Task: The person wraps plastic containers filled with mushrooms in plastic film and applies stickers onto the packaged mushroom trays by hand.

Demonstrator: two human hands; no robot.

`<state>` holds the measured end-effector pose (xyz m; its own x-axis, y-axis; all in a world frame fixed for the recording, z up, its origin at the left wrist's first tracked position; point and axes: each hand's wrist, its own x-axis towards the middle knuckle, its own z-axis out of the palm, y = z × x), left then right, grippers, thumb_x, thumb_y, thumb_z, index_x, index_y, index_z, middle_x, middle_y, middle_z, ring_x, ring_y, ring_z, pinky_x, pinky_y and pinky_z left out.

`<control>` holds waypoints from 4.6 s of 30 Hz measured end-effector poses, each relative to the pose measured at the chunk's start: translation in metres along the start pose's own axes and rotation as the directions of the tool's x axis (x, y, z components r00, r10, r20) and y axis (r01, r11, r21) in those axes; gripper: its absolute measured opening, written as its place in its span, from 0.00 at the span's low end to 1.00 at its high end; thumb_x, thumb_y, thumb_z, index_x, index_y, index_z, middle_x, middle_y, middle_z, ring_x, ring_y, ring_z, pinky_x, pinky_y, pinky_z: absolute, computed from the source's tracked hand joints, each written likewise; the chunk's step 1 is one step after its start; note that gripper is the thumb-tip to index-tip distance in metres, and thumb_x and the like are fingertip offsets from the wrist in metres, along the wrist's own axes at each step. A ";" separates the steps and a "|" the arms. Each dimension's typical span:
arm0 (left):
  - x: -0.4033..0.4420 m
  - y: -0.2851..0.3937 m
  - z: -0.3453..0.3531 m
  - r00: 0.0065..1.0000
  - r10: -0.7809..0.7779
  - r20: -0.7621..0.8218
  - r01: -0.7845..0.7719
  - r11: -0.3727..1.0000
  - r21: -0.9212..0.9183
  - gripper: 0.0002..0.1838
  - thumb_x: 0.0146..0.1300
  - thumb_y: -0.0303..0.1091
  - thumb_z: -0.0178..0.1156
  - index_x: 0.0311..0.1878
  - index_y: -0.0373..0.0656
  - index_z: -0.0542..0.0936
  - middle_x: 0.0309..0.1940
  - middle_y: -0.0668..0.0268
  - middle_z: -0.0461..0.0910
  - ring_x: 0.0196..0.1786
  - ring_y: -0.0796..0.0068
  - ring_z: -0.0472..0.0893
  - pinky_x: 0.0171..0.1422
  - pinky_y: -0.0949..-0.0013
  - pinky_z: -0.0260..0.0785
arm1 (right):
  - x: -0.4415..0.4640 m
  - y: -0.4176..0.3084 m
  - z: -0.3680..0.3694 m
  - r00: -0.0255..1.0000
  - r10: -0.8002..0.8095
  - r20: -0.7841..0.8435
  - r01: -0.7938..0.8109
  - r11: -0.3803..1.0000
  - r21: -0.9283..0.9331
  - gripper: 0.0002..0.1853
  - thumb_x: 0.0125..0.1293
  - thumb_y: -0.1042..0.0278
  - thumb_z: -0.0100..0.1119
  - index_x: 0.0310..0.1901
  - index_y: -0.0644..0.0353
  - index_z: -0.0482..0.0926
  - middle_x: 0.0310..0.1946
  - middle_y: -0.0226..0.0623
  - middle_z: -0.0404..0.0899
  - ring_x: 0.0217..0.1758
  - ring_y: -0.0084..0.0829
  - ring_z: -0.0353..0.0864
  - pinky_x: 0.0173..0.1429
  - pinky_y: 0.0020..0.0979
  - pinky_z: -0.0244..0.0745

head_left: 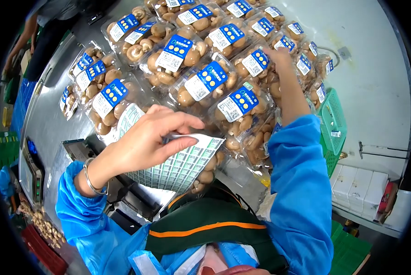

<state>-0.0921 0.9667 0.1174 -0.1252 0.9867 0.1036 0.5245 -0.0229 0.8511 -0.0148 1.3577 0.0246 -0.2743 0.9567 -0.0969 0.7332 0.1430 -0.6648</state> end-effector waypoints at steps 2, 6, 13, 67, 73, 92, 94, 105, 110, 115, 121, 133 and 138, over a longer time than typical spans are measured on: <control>-0.001 0.000 -0.001 1.000 -0.014 -0.007 0.014 1.000 0.002 0.08 0.54 0.30 0.63 0.38 0.43 0.79 0.30 0.69 0.79 0.34 0.72 0.74 0.46 0.68 0.61 | -0.017 -0.008 -0.008 0.882 -0.309 -0.356 0.239 0.944 -0.227 0.22 0.50 0.57 0.68 0.40 0.64 0.76 0.33 0.33 0.77 0.31 0.21 0.73 0.35 0.23 0.69; 0.003 -0.011 0.005 0.998 0.048 -0.048 -0.051 0.997 -0.064 0.07 0.55 0.31 0.61 0.37 0.41 0.79 0.29 0.66 0.79 0.34 0.70 0.75 0.43 0.69 0.63 | -0.133 -0.045 -0.055 0.539 -0.620 0.570 0.301 0.774 0.557 0.19 0.57 0.70 0.59 0.50 0.66 0.72 0.41 0.31 0.77 0.42 0.24 0.75 0.48 0.27 0.69; 0.004 -0.013 0.011 0.998 0.057 -0.021 -0.057 0.998 -0.007 0.06 0.58 0.31 0.58 0.33 0.37 0.77 0.25 0.60 0.77 0.29 0.66 0.77 0.34 0.69 0.67 | -0.242 -0.057 -0.072 0.096 -0.797 0.596 0.893 0.334 0.302 0.11 0.52 0.74 0.55 0.40 0.60 0.76 0.32 0.37 0.75 0.38 0.37 0.74 0.44 0.35 0.65; -0.058 0.017 -0.020 0.965 0.194 -0.177 -0.180 0.979 0.097 0.16 0.53 0.32 0.62 0.46 0.39 0.77 0.37 0.62 0.79 0.38 0.69 0.79 0.39 0.70 0.72 | -0.301 -0.043 -0.069 0.701 -0.569 0.430 0.200 0.736 0.647 0.06 0.53 0.82 0.59 0.34 0.66 0.78 0.30 0.28 0.79 0.32 0.17 0.74 0.38 0.18 0.69; -0.063 0.014 -0.025 0.991 0.013 -0.130 -0.014 1.000 -0.008 0.15 0.56 0.38 0.61 0.43 0.40 0.78 0.32 0.59 0.81 0.34 0.65 0.81 0.38 0.70 0.72 | -0.299 -0.025 -0.067 0.707 -0.597 0.379 0.546 0.802 0.244 0.04 0.53 0.74 0.61 0.30 0.63 0.77 0.21 0.33 0.75 0.24 0.27 0.74 0.28 0.31 0.66; -0.086 0.025 -0.029 0.999 0.031 -0.007 -0.030 0.997 0.068 0.10 0.56 0.36 0.58 0.36 0.39 0.80 0.26 0.57 0.79 0.31 0.58 0.78 0.36 0.62 0.69 | -0.327 -0.104 -0.070 0.091 -0.745 0.661 0.870 0.383 0.311 0.08 0.53 0.76 0.58 0.36 0.62 0.78 0.30 0.41 0.76 0.32 0.40 0.76 0.37 0.32 0.71; -0.091 0.027 -0.034 0.999 -0.021 0.045 0.020 0.999 0.041 0.11 0.60 0.36 0.55 0.37 0.38 0.78 0.30 0.56 0.79 0.35 0.57 0.78 0.39 0.62 0.69 | -0.331 -0.094 -0.061 0.028 -0.849 0.528 0.901 0.250 0.354 0.09 0.52 0.77 0.58 0.37 0.62 0.78 0.30 0.41 0.76 0.34 0.39 0.76 0.38 0.32 0.71; -0.114 -0.016 -0.043 0.931 -0.303 0.205 0.348 0.905 -0.245 0.13 0.62 0.38 0.56 0.40 0.38 0.79 0.30 0.69 0.79 0.35 0.82 0.75 0.38 0.76 0.68 | -0.366 -0.068 -0.045 -0.152 -0.952 0.266 0.935 -0.051 0.352 0.17 0.41 0.80 0.57 0.39 0.66 0.77 0.32 0.37 0.76 0.32 0.36 0.76 0.36 0.31 0.72; -0.170 0.025 -0.062 0.903 -0.427 0.048 0.429 0.900 -0.082 0.10 0.60 0.37 0.58 0.34 0.39 0.80 0.27 0.67 0.78 0.30 0.82 0.75 0.31 0.75 0.68 | -0.375 -0.021 -0.072 0.874 -0.443 0.197 0.108 0.574 0.812 0.07 0.65 0.75 0.46 0.43 0.59 0.71 0.25 0.27 0.70 0.19 0.15 0.65 0.18 0.17 0.60; -0.286 0.126 -0.052 0.765 -0.380 -0.520 0.541 0.817 0.200 0.16 0.52 0.44 0.59 0.28 0.38 0.79 0.24 0.63 0.77 0.24 0.76 0.75 0.27 0.73 0.64 | -0.379 0.036 -0.021 0.922 -0.210 0.326 -0.200 0.464 0.863 0.11 0.61 0.75 0.54 0.46 0.57 0.70 0.29 0.28 0.73 0.15 0.12 0.60 0.15 0.17 0.53; -0.331 0.161 -0.037 0.682 -0.315 -0.660 0.609 0.745 0.272 0.19 0.51 0.45 0.62 0.23 0.34 0.76 0.17 0.63 0.74 0.19 0.75 0.70 0.25 0.74 0.58 | -0.365 0.054 0.036 0.984 -0.015 0.177 -0.140 0.545 0.827 0.17 0.57 0.76 0.60 0.47 0.63 0.68 0.35 0.33 0.77 0.20 0.12 0.66 0.18 0.16 0.56; -0.340 0.091 -0.083 0.988 -0.071 -0.136 0.097 0.977 0.192 0.11 0.51 0.38 0.65 0.32 0.40 0.81 0.17 0.67 0.78 0.15 0.76 0.75 0.18 0.75 0.60 | -0.355 0.063 0.081 0.994 0.063 0.085 -0.101 0.811 0.576 0.19 0.52 0.78 0.60 0.46 0.68 0.68 0.34 0.41 0.77 0.30 0.26 0.76 0.30 0.24 0.71; -0.353 0.084 -0.088 0.998 -0.038 -0.050 0.049 0.968 0.244 0.11 0.50 0.41 0.65 0.27 0.44 0.80 0.17 0.70 0.78 0.16 0.78 0.74 0.20 0.74 0.57 | -0.363 0.037 0.073 0.963 -0.246 0.110 0.262 0.950 -0.171 0.19 0.52 0.71 0.63 0.43 0.65 0.67 0.31 0.33 0.78 0.30 0.22 0.76 0.28 0.23 0.70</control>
<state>-0.0777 0.6028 0.1974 -0.1864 0.9777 0.0970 0.7076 0.0652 0.7036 0.0666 0.9976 -0.0191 -0.5124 0.8587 -0.0112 0.7310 0.4293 -0.5304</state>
